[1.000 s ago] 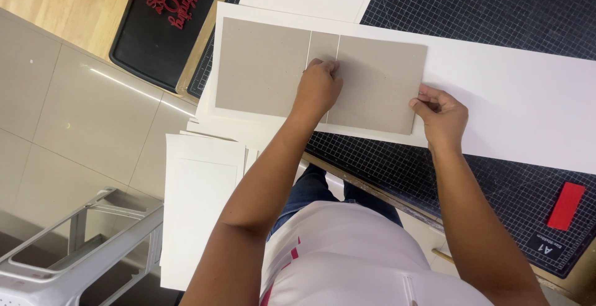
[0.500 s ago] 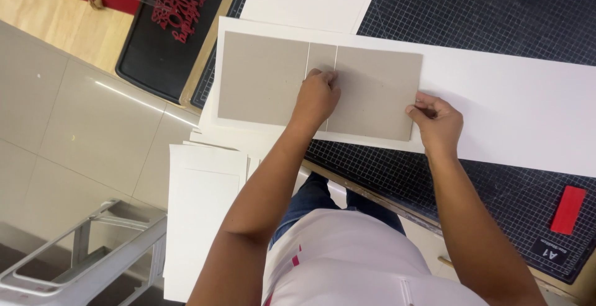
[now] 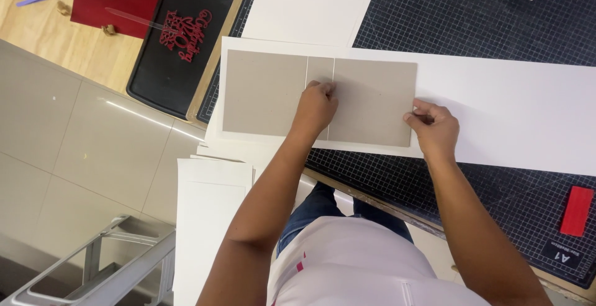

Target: The person applies glue to small rectangular pieces using a roller, places them onto larger white sheets, smooths them with a red squeegee, and trims the edges with a utility knife. The process is repeated for multiple pieces, resulting in finished card-like items.

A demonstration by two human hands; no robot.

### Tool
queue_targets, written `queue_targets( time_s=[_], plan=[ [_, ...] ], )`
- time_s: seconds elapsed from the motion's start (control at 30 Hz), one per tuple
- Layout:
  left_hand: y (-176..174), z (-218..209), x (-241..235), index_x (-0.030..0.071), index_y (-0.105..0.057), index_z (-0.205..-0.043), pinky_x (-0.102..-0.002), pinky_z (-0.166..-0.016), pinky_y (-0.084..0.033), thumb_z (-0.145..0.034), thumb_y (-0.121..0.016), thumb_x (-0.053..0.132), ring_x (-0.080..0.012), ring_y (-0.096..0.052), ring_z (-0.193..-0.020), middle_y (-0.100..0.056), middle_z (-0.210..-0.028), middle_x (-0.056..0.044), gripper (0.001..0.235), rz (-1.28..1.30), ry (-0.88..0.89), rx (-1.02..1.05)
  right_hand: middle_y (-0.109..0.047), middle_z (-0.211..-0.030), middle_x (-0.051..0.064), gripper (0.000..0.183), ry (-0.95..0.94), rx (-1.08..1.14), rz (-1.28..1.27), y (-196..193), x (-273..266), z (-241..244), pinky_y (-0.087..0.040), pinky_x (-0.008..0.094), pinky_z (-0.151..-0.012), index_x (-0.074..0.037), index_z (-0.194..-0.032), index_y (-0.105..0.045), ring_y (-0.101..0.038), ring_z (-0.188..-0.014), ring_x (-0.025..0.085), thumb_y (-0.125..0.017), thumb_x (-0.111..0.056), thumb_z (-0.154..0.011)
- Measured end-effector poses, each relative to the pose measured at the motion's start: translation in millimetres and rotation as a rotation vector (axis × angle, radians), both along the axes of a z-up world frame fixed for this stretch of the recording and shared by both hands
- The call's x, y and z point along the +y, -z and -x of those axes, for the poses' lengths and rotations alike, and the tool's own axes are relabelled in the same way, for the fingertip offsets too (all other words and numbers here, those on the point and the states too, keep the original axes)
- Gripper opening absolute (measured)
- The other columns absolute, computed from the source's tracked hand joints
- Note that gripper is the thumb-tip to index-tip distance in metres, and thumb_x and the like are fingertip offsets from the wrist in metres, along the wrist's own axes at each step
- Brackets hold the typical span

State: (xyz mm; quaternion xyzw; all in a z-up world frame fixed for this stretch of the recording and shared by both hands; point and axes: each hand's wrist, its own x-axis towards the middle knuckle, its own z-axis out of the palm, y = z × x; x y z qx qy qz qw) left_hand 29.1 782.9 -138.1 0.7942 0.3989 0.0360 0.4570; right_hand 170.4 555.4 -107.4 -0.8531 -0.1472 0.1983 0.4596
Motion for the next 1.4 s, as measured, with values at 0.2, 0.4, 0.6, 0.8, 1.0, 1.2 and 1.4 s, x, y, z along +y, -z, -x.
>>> queue_targets(
  time_s=[0.2, 0.4, 0.6, 0.8, 1.0, 1.2, 1.4],
  plan=[
    [5.5, 1.6, 1.6, 0.001, -0.073, -0.123, -0.045, -0.093, -0.061, -0.086, -0.067, 0.007, -0.0389, -0.073, -0.105, -0.07, -0.113, -0.022, 0.038, -0.012, 0.011, -0.007, -0.067, -0.101, 0.011, 0.038, -0.014, 0.002, 0.007, 2.1, -2.4, 0.0, -0.057, 0.031, -0.08, -0.003, -0.125, -0.072, -0.064, -0.094, 0.015, -0.081, -0.001, -0.088],
    [-10.0, 13.9, 1.4, 0.006, -0.07, -0.131, -0.047, -0.098, -0.058, -0.087, -0.063, 0.008, -0.0378, -0.072, -0.109, -0.073, -0.111, -0.018, 0.044, 0.044, 0.003, -0.043, -0.068, -0.102, 0.012, 0.046, -0.037, 0.016, -0.044, -0.4, -6.1, 1.0, -0.055, 0.033, -0.085, -0.001, -0.133, -0.067, -0.064, -0.097, 0.017, -0.08, 0.002, -0.089],
    [-24.5, 30.1, -7.4, 0.01, -0.068, -0.134, -0.05, -0.101, -0.057, -0.089, -0.063, 0.011, -0.0376, -0.07, -0.114, -0.075, -0.116, -0.017, 0.045, 0.119, -0.002, -0.055, -0.07, -0.105, 0.013, 0.047, -0.059, 0.049, -0.071, -10.2, -8.2, 5.0, -0.055, 0.034, -0.088, -0.001, -0.135, -0.066, -0.065, -0.1, 0.017, -0.078, 0.005, -0.089],
    [-25.2, 44.7, -19.3, 0.012, -0.068, -0.136, -0.046, -0.102, -0.055, -0.093, -0.058, 0.009, -0.0325, -0.069, -0.118, -0.074, -0.121, -0.013, 0.044, 0.233, -0.057, -0.099, -0.071, -0.109, 0.014, 0.05, -0.053, 0.083, -0.113, -15.2, -13.9, 8.0, -0.055, 0.034, -0.092, -0.001, -0.137, -0.064, -0.065, -0.103, 0.018, -0.077, 0.006, -0.089],
    [-24.0, 45.9, -19.2, 0.011, -0.068, -0.135, -0.046, -0.102, -0.056, -0.094, -0.059, 0.008, -0.0321, -0.069, -0.118, -0.074, -0.122, -0.013, 0.042, 0.24, -0.039, -0.097, -0.072, -0.11, 0.013, 0.048, -0.06, 0.085, -0.123, -5.0, -17.8, 2.0, -0.056, 0.033, -0.093, -0.003, -0.134, -0.066, -0.066, -0.104, 0.017, -0.078, 0.006, -0.089],
    [-22.0, 45.3, -19.4, 0.012, -0.07, -0.132, -0.046, -0.097, -0.057, -0.094, -0.061, 0.01, -0.0327, -0.071, -0.112, -0.076, -0.116, -0.013, 0.039, 0.2, -0.032, -0.075, -0.073, -0.104, 0.01, 0.045, -0.076, 0.087, -0.069, -8.1, -12.8, -2.1, -0.056, 0.032, -0.088, -0.005, -0.131, -0.069, -0.066, -0.097, 0.015, -0.079, 0.003, -0.087],
    [-15.0, 35.2, -12.1, 0.015, -0.07, -0.131, -0.047, -0.092, -0.059, -0.094, -0.064, 0.018, -0.0349, -0.074, -0.104, -0.077, -0.107, -0.015, 0.037, 0.085, -0.024, -0.064, -0.072, -0.097, 0.007, 0.044, -0.134, -0.07, 0.06, 3.1, 1.7, -38.0, -0.056, 0.033, -0.08, -0.007, -0.128, -0.072, -0.067, -0.09, 0.017, -0.081, 0.0, -0.086]
  ],
)
